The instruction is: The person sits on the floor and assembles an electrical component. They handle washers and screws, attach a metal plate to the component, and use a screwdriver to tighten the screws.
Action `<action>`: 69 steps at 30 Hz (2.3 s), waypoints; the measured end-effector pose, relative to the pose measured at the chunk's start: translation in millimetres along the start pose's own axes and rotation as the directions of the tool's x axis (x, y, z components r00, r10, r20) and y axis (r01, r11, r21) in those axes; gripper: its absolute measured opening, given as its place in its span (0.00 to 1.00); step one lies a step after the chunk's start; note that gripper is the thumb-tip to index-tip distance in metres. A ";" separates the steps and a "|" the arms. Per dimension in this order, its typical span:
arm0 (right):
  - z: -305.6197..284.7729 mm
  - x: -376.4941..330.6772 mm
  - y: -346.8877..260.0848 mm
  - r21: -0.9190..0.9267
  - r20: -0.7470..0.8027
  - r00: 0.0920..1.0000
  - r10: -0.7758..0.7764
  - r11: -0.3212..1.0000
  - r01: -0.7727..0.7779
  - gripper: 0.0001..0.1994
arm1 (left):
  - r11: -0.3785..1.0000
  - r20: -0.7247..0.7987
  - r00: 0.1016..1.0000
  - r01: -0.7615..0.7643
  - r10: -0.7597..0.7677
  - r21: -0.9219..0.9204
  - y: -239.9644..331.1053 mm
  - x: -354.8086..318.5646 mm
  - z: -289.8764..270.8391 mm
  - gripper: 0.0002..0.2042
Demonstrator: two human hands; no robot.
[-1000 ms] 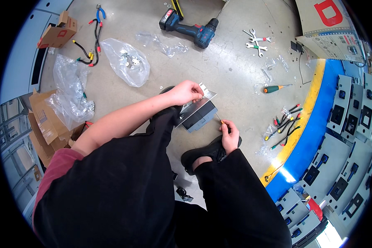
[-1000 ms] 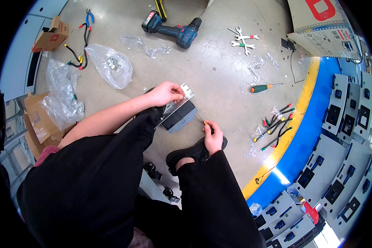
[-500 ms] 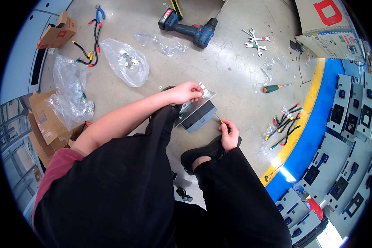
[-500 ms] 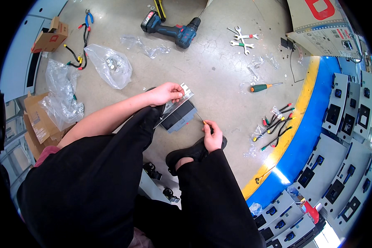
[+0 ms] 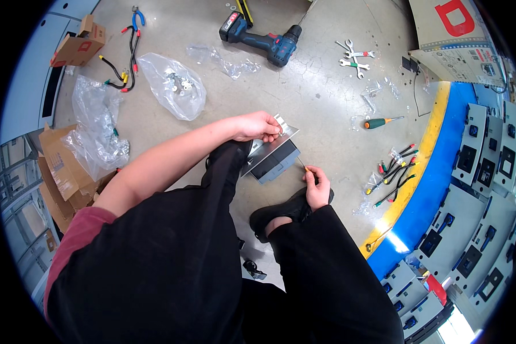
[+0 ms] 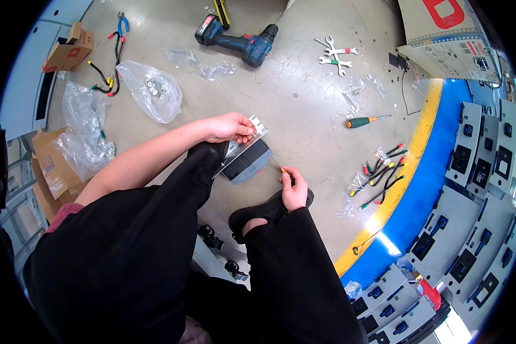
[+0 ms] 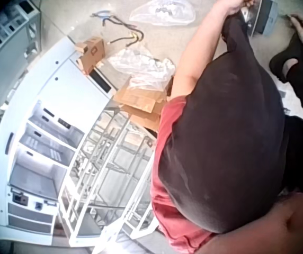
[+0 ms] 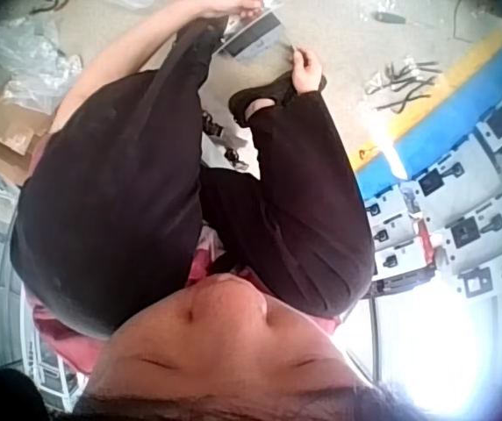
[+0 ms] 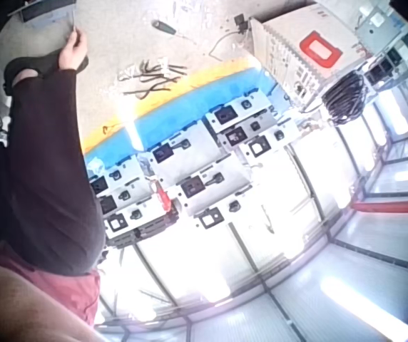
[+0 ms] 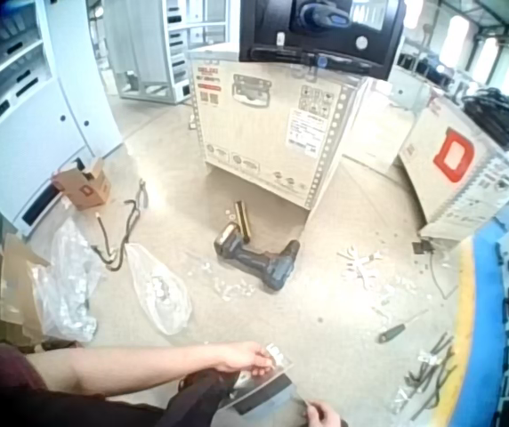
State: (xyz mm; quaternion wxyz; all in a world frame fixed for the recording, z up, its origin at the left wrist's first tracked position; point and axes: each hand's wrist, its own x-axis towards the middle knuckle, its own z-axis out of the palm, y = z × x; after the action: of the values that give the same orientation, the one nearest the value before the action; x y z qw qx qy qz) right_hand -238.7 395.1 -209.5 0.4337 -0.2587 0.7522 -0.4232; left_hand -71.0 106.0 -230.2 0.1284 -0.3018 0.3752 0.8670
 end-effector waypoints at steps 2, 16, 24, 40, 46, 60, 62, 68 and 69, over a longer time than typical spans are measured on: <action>-0.8 -0.3 -0.1 -0.001 0.001 1.000 0.008 1.000 -0.008 0.11 | 1.000 -0.001 1.000 -0.013 0.013 -0.012 2.4 -0.8 2.2 0.08; -1.3 -0.3 -1.7 -0.015 0.005 1.000 0.008 1.000 -0.008 0.10 | 0.994 -0.049 0.993 -0.112 0.111 -0.005 1.5 -7.2 6.9 0.09; -1.5 -0.7 0.0 -0.007 -0.004 1.000 -0.016 1.000 0.016 0.10 | 0.989 -0.055 0.987 -0.148 0.150 0.025 4.5 -11.7 10.9 0.10; 0.6 0.0 6.3 -0.030 -0.034 0.999 0.019 0.999 -0.020 0.10 | 0.972 -0.193 0.968 -0.118 0.158 0.204 1.5 -12.2 19.8 0.06; -0.9 -0.4 5.0 0.002 -0.010 1.000 -0.008 1.000 0.008 0.11 | 0.986 -0.170 0.980 -0.084 0.108 0.141 1.4 -10.8 15.2 0.07; -0.1 0.7 10.7 -0.079 -0.059 0.998 0.024 0.997 -0.028 0.10 | 0.990 -0.131 0.982 -0.128 0.135 0.064 3.0 -8.9 12.2 0.06; 0.1 1.1 11.1 -0.079 -0.055 0.998 0.018 0.997 -0.022 0.11 | 0.990 -0.142 0.982 -0.120 0.129 0.069 3.1 -9.3 12.2 0.06; -2.6 -0.2 3.2 -0.051 -0.011 0.999 -0.049 0.998 0.048 0.11 | 0.984 -0.183 0.971 -0.134 0.154 0.118 2.5 -9.7 14.8 0.06; -1.9 -0.1 1.9 -0.045 -0.010 0.999 -0.041 0.998 0.041 0.11 | 0.983 -0.187 0.969 -0.139 0.160 0.121 1.9 -9.6 14.7 0.06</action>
State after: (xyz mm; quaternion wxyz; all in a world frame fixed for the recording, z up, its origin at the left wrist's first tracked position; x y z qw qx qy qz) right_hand -240.4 397.0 -210.6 0.4148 -0.2815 0.7585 -0.4163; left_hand -70.5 115.4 -215.2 0.0411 -0.3490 0.4536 0.8190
